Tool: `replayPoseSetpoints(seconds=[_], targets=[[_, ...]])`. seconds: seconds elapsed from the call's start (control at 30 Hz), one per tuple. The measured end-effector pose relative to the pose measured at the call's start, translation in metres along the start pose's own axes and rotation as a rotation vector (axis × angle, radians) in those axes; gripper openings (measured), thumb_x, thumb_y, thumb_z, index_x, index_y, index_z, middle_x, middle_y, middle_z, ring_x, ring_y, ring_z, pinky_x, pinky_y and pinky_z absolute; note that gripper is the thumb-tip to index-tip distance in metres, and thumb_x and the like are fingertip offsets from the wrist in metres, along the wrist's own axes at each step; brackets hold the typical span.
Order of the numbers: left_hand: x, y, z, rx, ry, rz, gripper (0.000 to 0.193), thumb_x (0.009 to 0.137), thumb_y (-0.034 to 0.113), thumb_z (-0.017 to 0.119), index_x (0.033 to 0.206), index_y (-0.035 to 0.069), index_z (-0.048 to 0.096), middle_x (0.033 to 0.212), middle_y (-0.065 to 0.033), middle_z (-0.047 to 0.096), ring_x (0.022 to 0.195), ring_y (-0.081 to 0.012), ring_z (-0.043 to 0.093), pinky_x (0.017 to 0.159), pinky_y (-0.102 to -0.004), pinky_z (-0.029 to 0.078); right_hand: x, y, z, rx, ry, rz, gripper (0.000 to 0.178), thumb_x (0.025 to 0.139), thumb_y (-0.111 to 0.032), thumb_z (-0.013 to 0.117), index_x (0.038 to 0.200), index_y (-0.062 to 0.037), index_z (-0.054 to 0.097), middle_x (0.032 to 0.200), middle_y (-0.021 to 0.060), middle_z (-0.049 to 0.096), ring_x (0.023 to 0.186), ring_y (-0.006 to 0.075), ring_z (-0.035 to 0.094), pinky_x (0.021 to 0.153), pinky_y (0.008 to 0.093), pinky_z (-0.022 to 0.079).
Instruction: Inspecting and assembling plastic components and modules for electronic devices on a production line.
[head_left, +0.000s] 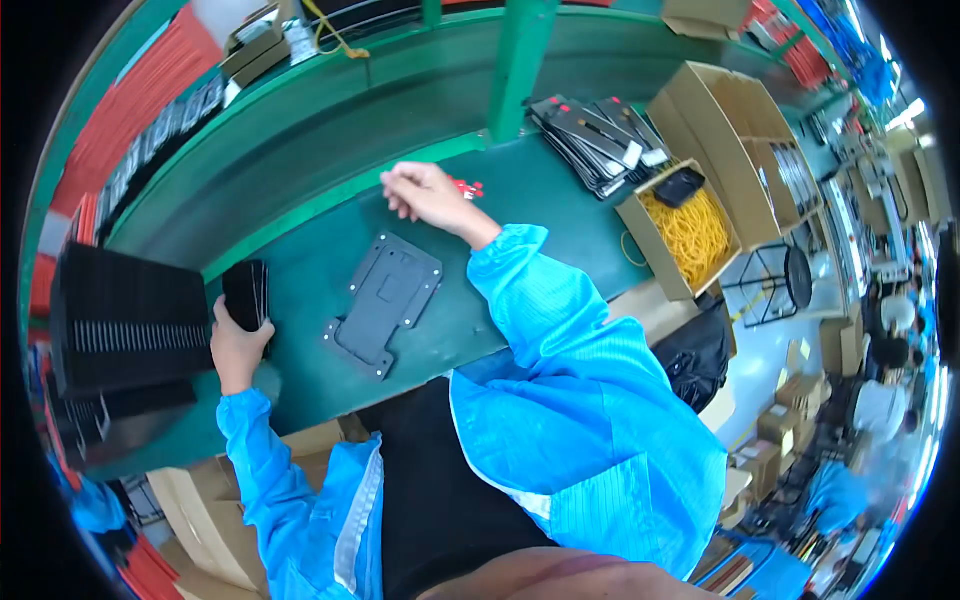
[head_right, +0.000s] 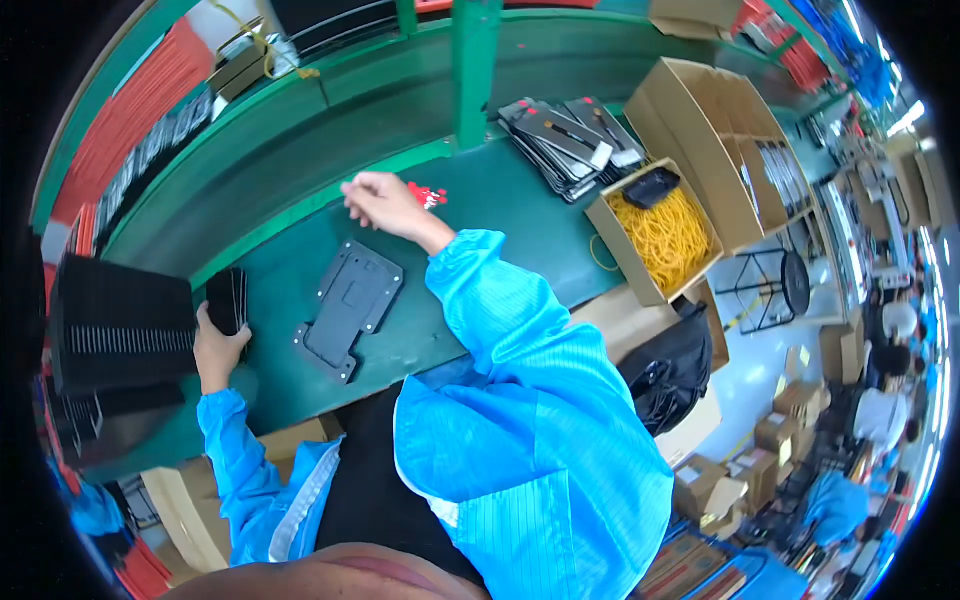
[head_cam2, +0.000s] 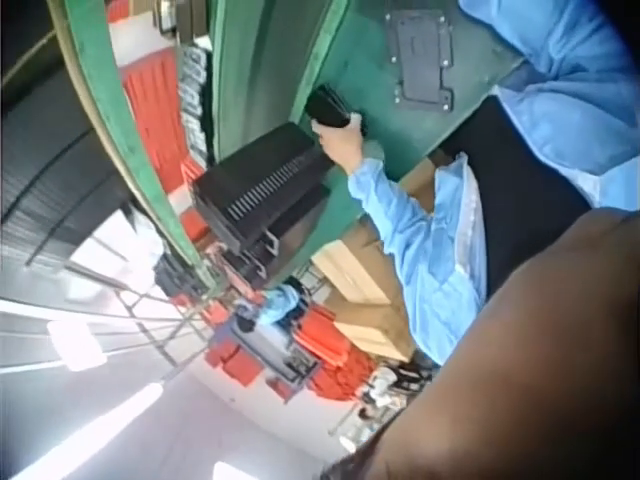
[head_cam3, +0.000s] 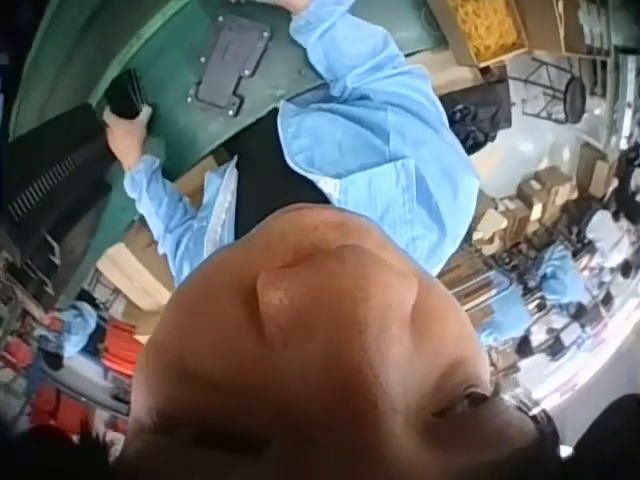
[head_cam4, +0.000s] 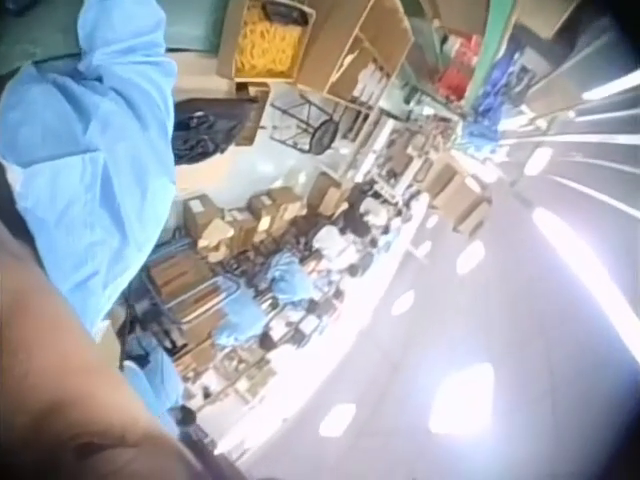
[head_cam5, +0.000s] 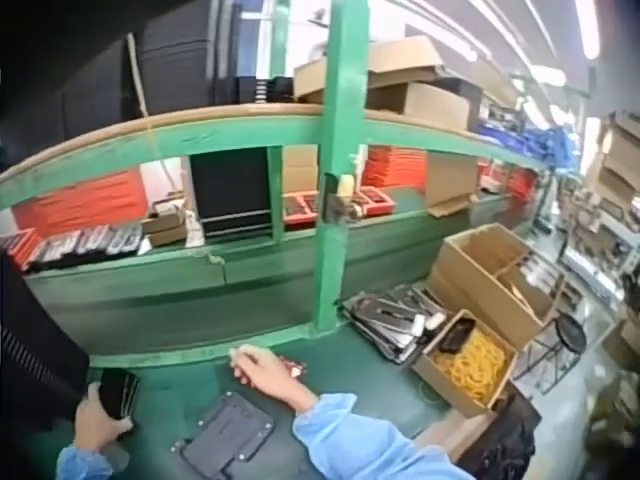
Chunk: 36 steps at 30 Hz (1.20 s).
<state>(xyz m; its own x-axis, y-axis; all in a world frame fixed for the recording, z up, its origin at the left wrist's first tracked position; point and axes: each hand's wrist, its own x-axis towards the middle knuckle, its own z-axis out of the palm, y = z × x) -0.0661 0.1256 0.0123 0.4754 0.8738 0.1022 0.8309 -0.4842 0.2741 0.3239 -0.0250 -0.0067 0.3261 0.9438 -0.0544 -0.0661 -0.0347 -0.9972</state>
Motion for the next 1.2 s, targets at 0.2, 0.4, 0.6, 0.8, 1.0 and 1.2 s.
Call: replayPoseSetpoints(seconds=[0.2, 0.4, 0.6, 0.8, 1.0, 1.2], targets=[[0.018, -0.014, 0.015, -0.097, -0.102, -0.122, 0.094, 0.071, 0.031, 0.090, 0.146, -0.005, 0.045, 0.107, -0.0263, 0.071, 0.100, -0.0438, 0.069, 0.093, -0.0489, 0.055, -0.002, 0.010, 0.014, -0.069, -0.060, -0.145, 0.032, 0.106, -0.034, 0.064, 0.093, -0.0043, 0.066, 0.080, 0.0026, 0.069, 0.071, 0.0093, 0.065, 0.062, 0.0268, 0.052], [0.000, 0.105, 0.031, -0.511, 0.233, 0.121, 0.085, 0.073, 0.021, 0.090, 0.139, -0.003, 0.041, 0.121, -0.0227, 0.063, 0.108, -0.0339, 0.066, 0.095, -0.0452, 0.054, -0.026, -0.024, 0.062, -0.168, -0.115, -0.351, 0.045, 0.099, -0.029, 0.073, 0.131, -0.0023, 0.056, 0.111, 0.0136, 0.072, 0.092, 0.0198, 0.072, 0.076, 0.0361, 0.058], [0.006, 0.079, 0.099, -0.788, 0.412, 0.179, 0.087, 0.078, 0.017, 0.090, 0.141, 0.001, 0.033, 0.136, -0.0204, 0.053, 0.116, -0.0278, 0.061, 0.099, -0.0439, 0.053, -0.038, -0.041, 0.145, -0.295, -0.125, -0.590, 0.065, 0.092, -0.024, 0.075, 0.144, -0.0025, 0.044, 0.121, 0.0237, 0.068, 0.105, 0.0399, 0.070, 0.087, 0.0490, 0.055], [0.008, 0.088, 0.096, -1.204, 0.515, 0.022, 0.090, 0.081, 0.016, 0.090, 0.145, 0.002, 0.028, 0.130, -0.0189, 0.054, 0.115, -0.0265, 0.061, 0.100, -0.0435, 0.054, -0.025, -0.019, 0.161, -0.429, -0.070, -0.798, 0.059, 0.089, -0.026, 0.075, 0.136, -0.0022, 0.048, 0.115, 0.0260, 0.067, 0.107, 0.0445, 0.067, 0.085, 0.0534, 0.052], [0.001, 0.121, 0.065, -0.973, 0.634, 0.143, 0.085, 0.082, 0.017, 0.090, 0.143, 0.000, 0.033, 0.130, -0.0174, 0.056, 0.117, -0.0271, 0.062, 0.100, -0.0427, 0.054, -0.029, -0.022, 0.152, -0.511, -0.019, -0.594, 0.055, 0.093, -0.031, 0.072, 0.130, 0.0036, 0.049, 0.112, 0.0275, 0.068, 0.102, 0.0467, 0.067, 0.082, 0.0540, 0.053], [-0.042, 0.200, -0.053, -0.607, 0.073, 0.517, 0.119, 0.067, 0.028, 0.098, 0.160, 0.000, 0.031, 0.152, -0.0251, 0.044, 0.136, -0.0383, 0.051, 0.110, -0.0454, 0.047, -0.087, -0.072, 0.062, -0.132, 0.106, -0.288, 0.039, 0.104, -0.023, 0.063, 0.128, 0.0066, 0.059, 0.104, 0.0126, 0.075, 0.090, 0.0221, 0.072, 0.080, 0.0388, 0.057]])
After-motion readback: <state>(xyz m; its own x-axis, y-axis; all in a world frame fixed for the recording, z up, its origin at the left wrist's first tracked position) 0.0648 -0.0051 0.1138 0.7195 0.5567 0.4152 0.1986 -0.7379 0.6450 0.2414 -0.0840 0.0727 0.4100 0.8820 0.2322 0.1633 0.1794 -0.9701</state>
